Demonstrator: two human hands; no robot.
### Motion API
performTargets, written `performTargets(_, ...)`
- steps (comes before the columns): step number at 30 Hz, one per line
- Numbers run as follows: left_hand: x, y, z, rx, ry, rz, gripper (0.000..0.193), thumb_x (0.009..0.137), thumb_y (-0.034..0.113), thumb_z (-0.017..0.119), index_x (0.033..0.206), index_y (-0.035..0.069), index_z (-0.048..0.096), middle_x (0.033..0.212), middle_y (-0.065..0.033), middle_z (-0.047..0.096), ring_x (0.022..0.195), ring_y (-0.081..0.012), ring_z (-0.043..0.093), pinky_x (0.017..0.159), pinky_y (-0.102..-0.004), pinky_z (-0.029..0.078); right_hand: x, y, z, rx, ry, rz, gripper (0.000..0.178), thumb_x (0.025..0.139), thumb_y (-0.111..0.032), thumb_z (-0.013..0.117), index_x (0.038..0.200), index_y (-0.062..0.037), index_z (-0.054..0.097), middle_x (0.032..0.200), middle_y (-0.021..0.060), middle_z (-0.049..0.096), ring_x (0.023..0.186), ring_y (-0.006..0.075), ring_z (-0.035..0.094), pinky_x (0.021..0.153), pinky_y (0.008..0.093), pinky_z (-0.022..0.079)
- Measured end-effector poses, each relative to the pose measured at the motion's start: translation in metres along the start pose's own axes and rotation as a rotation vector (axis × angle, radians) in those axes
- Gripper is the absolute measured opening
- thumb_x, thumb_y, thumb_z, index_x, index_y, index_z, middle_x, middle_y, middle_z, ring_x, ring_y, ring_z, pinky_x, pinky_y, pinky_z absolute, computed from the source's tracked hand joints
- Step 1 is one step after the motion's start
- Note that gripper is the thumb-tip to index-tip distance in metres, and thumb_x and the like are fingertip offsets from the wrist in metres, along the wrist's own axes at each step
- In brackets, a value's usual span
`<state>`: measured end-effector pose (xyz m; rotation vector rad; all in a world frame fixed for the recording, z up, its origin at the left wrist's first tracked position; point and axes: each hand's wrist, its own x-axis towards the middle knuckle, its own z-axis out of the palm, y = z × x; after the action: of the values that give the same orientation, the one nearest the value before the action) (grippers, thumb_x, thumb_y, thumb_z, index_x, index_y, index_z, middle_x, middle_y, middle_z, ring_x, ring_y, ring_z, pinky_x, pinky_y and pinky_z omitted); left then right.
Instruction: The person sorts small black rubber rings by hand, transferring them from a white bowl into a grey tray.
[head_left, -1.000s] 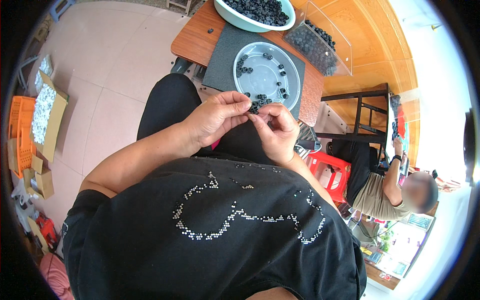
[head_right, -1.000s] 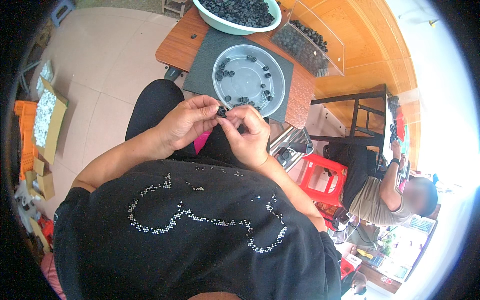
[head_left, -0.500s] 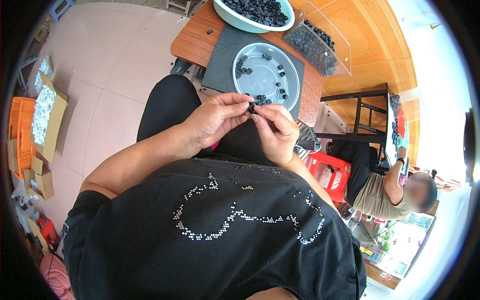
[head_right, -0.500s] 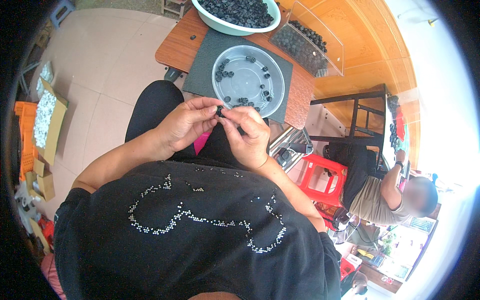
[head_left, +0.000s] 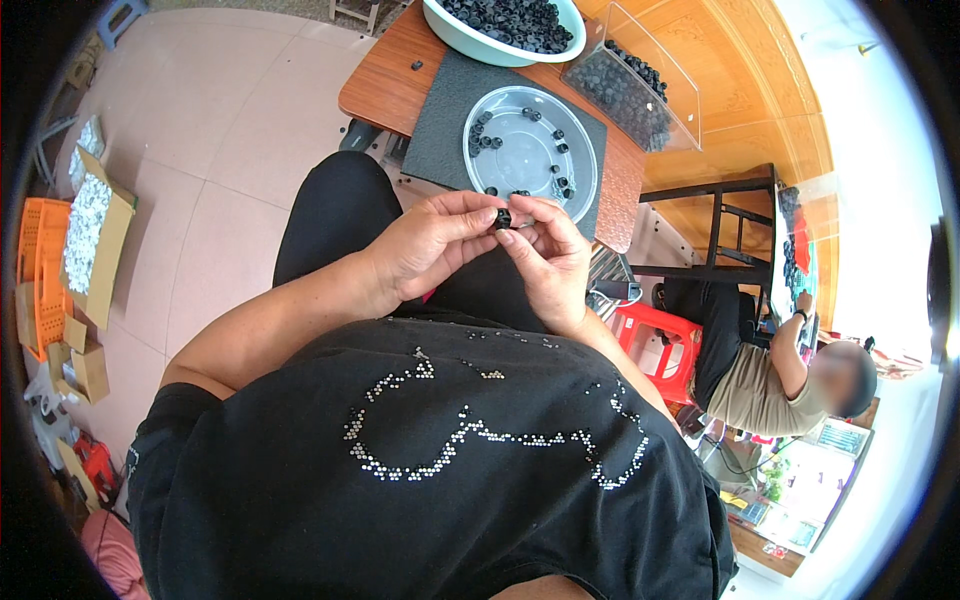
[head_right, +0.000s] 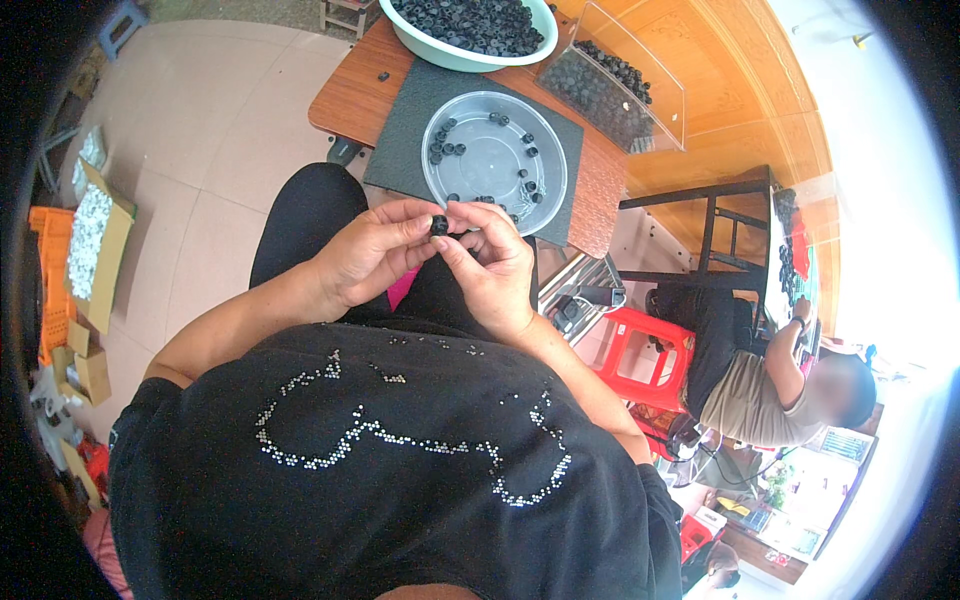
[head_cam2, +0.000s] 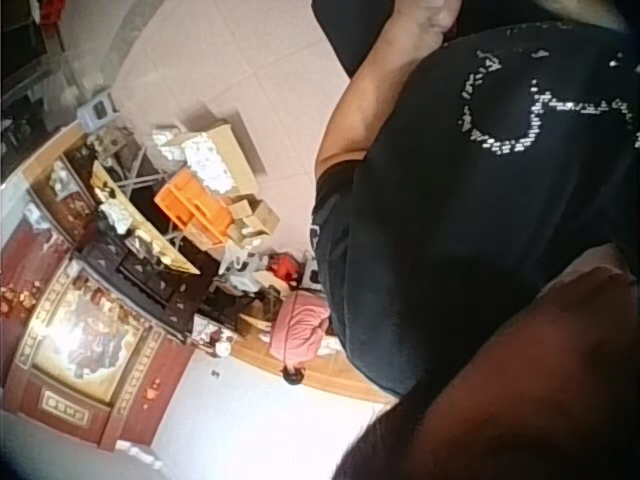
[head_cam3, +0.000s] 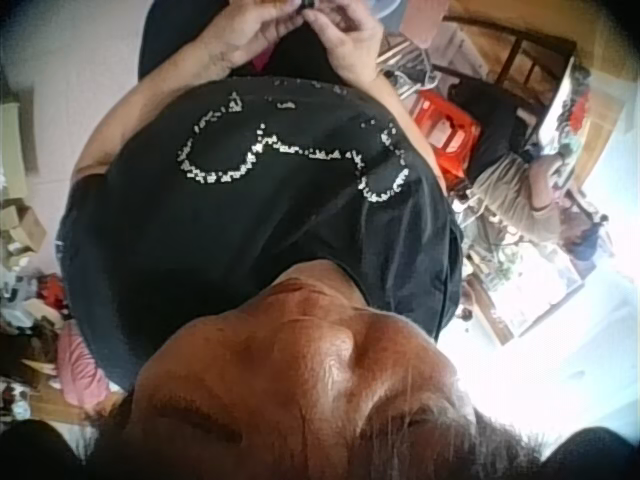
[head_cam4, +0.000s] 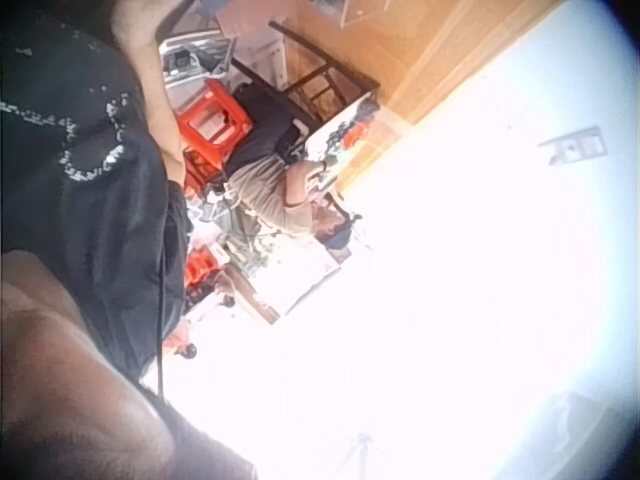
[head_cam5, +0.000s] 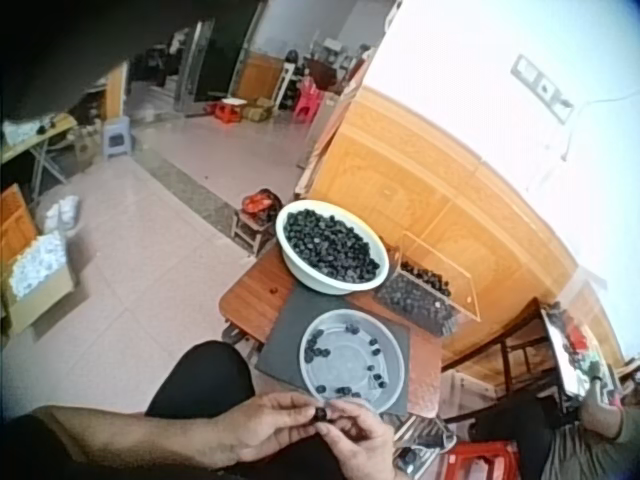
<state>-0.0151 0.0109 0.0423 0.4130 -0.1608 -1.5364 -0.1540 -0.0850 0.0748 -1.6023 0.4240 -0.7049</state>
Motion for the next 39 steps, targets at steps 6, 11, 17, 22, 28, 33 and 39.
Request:
performTargets(6, 0.002, -0.003, -0.003, 0.003, -0.026, -0.001, 0.016, 0.093, 0.01, 0.055, 0.105, 0.002, 0.062, 0.105, -0.0081, 0.062, 0.1, -0.0149, 0.059, 0.095, -0.0283, 0.048, -0.001, -0.003, -0.001, 0.014, -0.029, 0.013, 0.032, 0.081, 0.009, 0.064, 0.112, 0.0024, 0.061, 0.107, 0.0073, 0.053, 0.088, 0.0086, 0.055, 0.072, 0.0184, 0.048)
performTargets(11, 0.001, -0.002, -0.001, 0.061, -0.06, 0.018, 0.017, 0.093, 0.012, 0.054, 0.106, 0.005, 0.063, 0.106, -0.0065, 0.062, 0.101, -0.0138, 0.059, 0.092, -0.0275, 0.049, -0.001, -0.009, -0.005, -0.012, -0.027, 0.249, 0.026, 0.083, 0.004, 0.064, 0.109, 0.0025, 0.063, 0.102, 0.0054, 0.055, 0.088, 0.0076, 0.055, 0.072, 0.0182, 0.047)
performTargets(17, -0.001, -0.001, 0.001, 0.041, -0.088, 0.031, 0.016, 0.093, 0.01, 0.053, 0.105, 0.005, 0.063, 0.107, -0.008, 0.062, 0.102, -0.0156, 0.06, 0.092, -0.0279, 0.051, 0.002, -0.006, -0.003, 0.196, -0.053, 0.212, 0.024, 0.084, 0.003, 0.064, 0.108, 0.0019, 0.064, 0.1, 0.0039, 0.055, 0.088, 0.0088, 0.055, 0.076, 0.0207, 0.047)
performTargets(22, -0.003, -0.001, 0.008, 0.103, -0.062, 0.064, 0.016, 0.093, 0.008, 0.053, 0.107, 0.005, 0.061, 0.109, -0.0089, 0.061, 0.102, -0.0164, 0.06, 0.093, -0.0294, 0.051, 0.001, -0.004, -0.002, 0.189, -0.037, 0.145, 0.022, 0.086, 0.003, 0.062, 0.108, 0.0028, 0.063, 0.102, 0.0064, 0.057, 0.092, 0.0119, 0.057, 0.079, 0.023, 0.049)
performTargets(28, -0.007, -0.001, 0.015, 0.434, -0.025, 0.19, 0.017, 0.092, 0.003, 0.054, 0.109, 0.002, 0.057, 0.107, -0.0091, 0.062, 0.097, -0.0144, 0.061, 0.088, -0.0273, 0.051, 0.002, -0.007, 0.0, 0.277, -0.057, 0.162, 0.02, 0.088, 0.001, 0.06, 0.107, 0.0046, 0.062, 0.104, 0.0102, 0.059, 0.091, 0.0163, 0.061, 0.077, 0.0276, 0.054)
performTargets(33, -0.009, -0.004, 0.019, 0.634, 0.027, 0.293, 0.018, 0.092, 0.001, 0.052, 0.11, -0.001, 0.054, 0.104, -0.0082, 0.062, 0.094, -0.0122, 0.062, 0.084, -0.025, 0.052, 0.002, 0.006, -0.008, 0.222, -0.104, 0.216, 0.02, 0.088, -0.001, 0.061, 0.107, 0.0049, 0.061, 0.104, 0.0102, 0.06, 0.09, 0.0167, 0.062, 0.078, 0.028, 0.055)
performTargets(39, -0.01, -0.005, 0.023, 0.587, 0.066, 0.285, 0.023, 0.092, 0.001, 0.052, 0.115, 0.0, 0.051, 0.107, -0.009, 0.062, 0.096, -0.014, 0.061, 0.086, -0.0275, 0.051, 0.0, 0.007, -0.003, 0.255, -0.067, 0.244, 0.017, 0.087, 0.003, 0.06, 0.104, 0.003, 0.064, 0.103, 0.0093, 0.062, 0.089, 0.0149, 0.061, 0.078, 0.0268, 0.051)
